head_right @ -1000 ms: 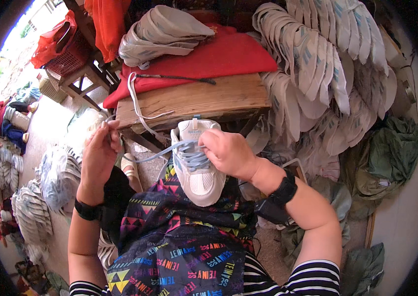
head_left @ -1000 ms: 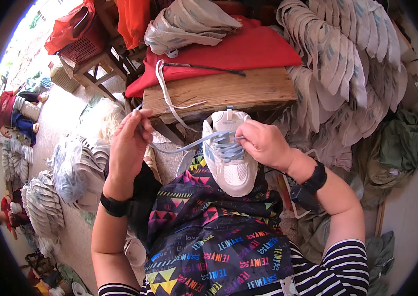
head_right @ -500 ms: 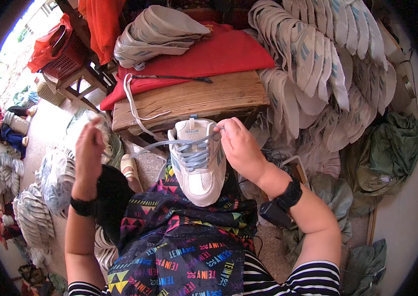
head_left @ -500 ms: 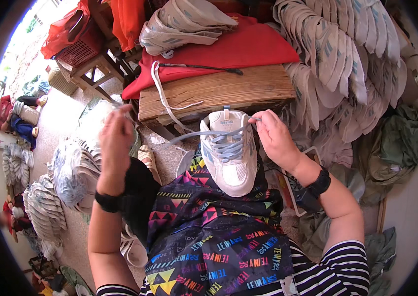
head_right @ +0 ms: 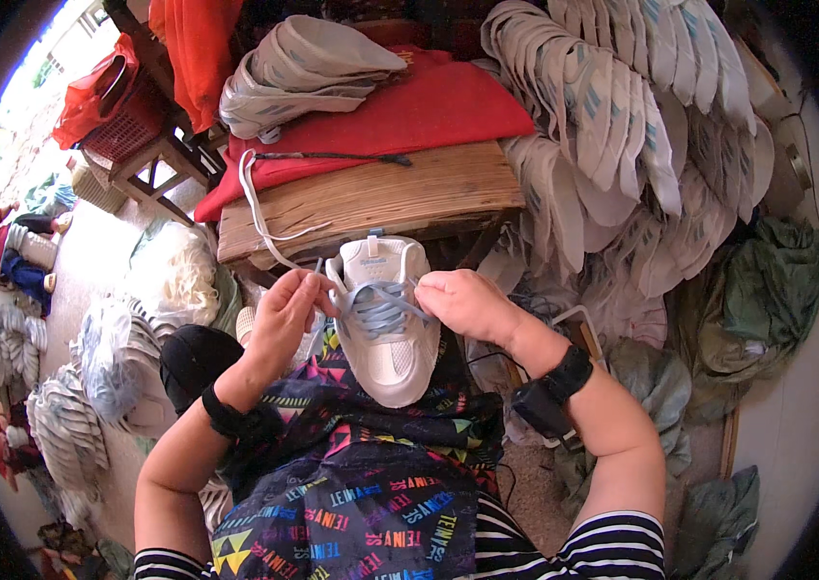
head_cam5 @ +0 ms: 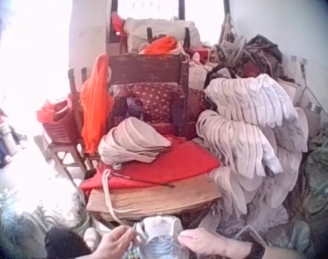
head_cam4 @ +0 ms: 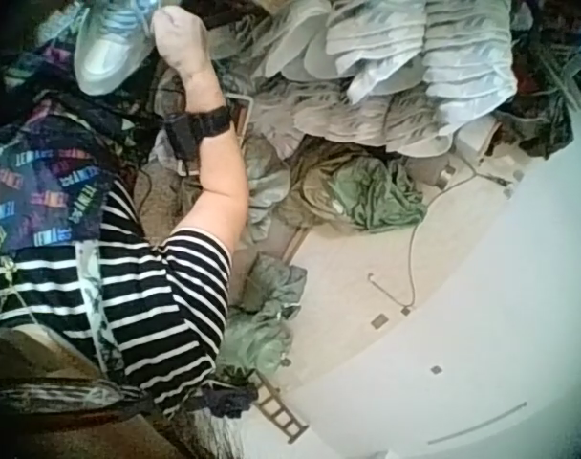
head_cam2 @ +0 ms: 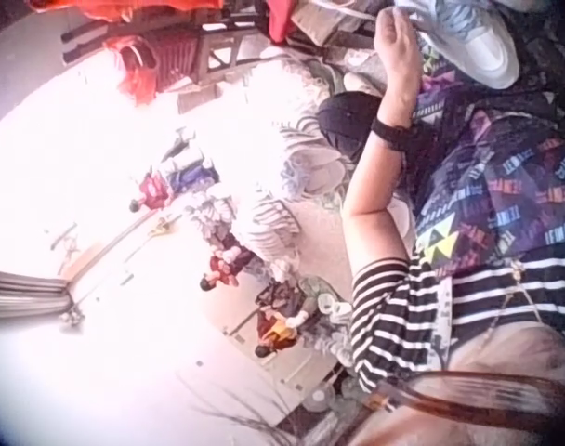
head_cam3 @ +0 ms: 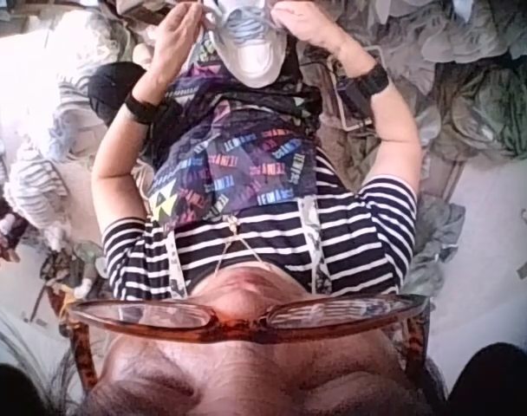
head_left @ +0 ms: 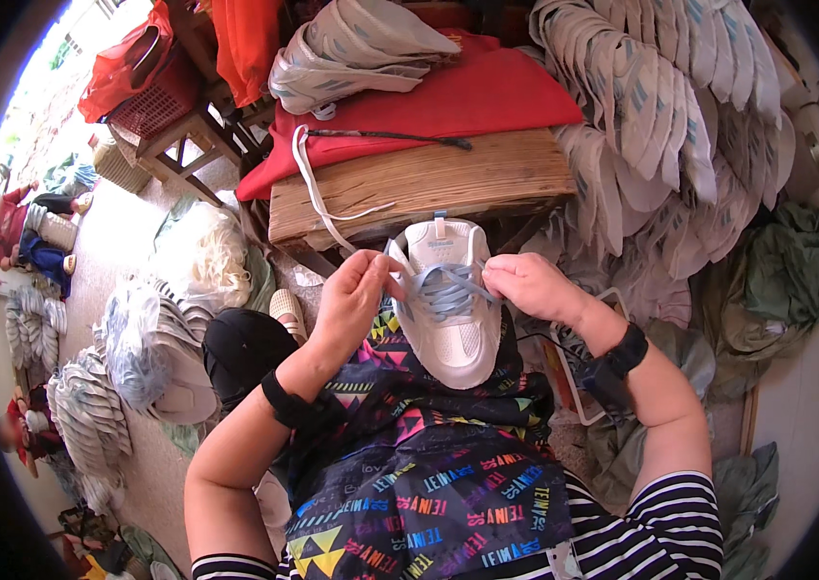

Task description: Lacing white sneakers at a shoe manufacturing facility.

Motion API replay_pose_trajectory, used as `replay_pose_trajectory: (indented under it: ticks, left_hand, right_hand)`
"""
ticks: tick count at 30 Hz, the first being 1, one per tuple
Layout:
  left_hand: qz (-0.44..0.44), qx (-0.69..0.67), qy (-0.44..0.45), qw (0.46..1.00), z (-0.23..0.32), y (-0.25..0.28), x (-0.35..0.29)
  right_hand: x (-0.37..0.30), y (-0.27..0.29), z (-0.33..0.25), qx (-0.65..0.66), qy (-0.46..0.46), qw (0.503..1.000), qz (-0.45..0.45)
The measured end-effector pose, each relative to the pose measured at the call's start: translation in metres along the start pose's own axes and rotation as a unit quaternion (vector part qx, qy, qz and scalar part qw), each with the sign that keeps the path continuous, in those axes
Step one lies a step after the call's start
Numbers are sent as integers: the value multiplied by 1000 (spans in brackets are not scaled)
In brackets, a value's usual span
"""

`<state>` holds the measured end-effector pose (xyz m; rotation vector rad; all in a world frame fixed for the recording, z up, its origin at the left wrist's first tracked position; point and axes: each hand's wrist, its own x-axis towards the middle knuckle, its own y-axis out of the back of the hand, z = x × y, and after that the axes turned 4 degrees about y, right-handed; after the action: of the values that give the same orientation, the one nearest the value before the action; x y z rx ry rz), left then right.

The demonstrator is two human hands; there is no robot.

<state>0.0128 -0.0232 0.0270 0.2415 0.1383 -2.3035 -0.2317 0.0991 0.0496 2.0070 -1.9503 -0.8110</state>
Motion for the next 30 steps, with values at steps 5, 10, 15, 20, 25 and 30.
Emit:
replay_pose_trajectory:
  ticks: [5, 10, 15, 20, 25, 30]
  left_hand:
    - [5, 61, 58, 996, 14, -7, -7]
    - [11, 87, 81, 993, 7, -6, -9]
    - [-1, 55, 98, 994, -3, -5, -6]
    - [-13, 114, 96, 989, 5, -9, 1]
    - [-39, 80, 104, 991, 7, -7, 8]
    - [-6, 365, -128, 922, 15, -3, 15]
  right_hand:
    - [8, 2, 10, 95, -16, 995, -27]
    - [10, 0, -14, -122, 30, 983, 133]
    - [13, -9, -12, -293, 178, 924, 172]
    - [17, -4, -11, -236, 130, 954, 131]
    - [17, 10, -24, -360, 145, 922, 8]
    - [17, 16, -37, -393, 275, 873, 84]
